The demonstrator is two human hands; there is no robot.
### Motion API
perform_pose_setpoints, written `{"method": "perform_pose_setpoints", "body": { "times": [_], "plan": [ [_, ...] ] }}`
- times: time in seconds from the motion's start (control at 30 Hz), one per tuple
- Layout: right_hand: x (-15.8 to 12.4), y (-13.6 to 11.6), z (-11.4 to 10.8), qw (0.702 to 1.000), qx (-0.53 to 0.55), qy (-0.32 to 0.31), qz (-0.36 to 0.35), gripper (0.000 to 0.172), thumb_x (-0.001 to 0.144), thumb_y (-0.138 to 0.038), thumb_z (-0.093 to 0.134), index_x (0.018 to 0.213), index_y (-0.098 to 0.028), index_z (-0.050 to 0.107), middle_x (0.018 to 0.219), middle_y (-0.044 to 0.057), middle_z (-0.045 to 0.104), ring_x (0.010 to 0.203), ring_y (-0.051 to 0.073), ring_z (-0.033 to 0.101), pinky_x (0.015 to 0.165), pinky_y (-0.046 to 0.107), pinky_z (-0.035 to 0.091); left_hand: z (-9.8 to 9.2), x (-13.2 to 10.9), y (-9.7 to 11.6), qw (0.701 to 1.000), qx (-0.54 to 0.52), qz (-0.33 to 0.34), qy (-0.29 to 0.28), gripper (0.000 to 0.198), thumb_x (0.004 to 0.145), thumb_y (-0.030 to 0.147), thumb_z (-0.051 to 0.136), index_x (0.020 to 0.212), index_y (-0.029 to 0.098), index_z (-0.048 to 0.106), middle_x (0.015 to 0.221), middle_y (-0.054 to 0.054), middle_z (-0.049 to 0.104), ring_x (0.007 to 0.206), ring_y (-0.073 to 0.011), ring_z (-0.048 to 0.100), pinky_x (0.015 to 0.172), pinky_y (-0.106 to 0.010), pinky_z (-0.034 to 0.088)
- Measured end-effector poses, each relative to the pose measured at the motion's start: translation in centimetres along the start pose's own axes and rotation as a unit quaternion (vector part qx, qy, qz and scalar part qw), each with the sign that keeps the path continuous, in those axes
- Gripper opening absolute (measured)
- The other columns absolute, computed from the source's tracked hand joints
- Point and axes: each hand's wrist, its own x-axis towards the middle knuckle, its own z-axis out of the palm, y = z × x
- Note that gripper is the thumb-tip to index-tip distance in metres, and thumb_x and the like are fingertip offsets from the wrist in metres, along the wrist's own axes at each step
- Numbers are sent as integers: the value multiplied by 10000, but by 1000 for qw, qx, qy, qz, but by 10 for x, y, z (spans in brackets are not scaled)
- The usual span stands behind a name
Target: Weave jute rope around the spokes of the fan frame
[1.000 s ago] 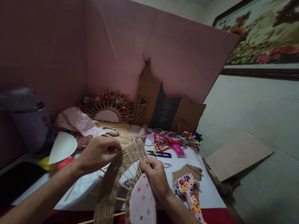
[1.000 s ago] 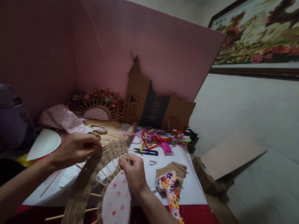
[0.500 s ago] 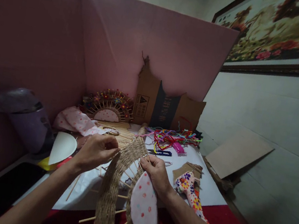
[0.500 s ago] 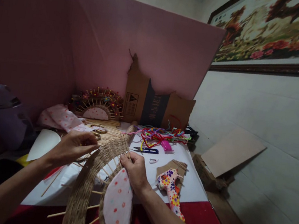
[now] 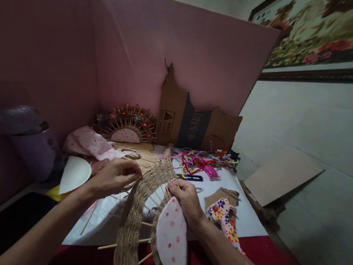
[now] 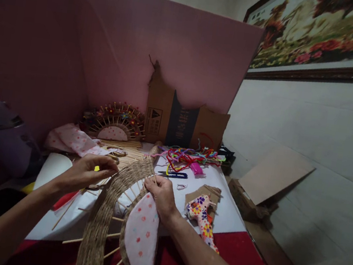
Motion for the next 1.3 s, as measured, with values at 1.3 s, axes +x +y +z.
{"method": "perform_pose_setpoints", "body": {
  "times": [1.3],
  "plan": [
    [5, -2, -7, 997, 66, 33, -3, 303, 669, -394, 627, 562, -165, 460, 524, -50, 387, 466, 74, 292, 459, 230, 226, 6, 4, -17, 962, -247, -112, 39, 206, 624, 326, 683, 686, 132, 652, 579, -3, 591, 513, -85, 491, 499, -211, 367]
  ]
}}
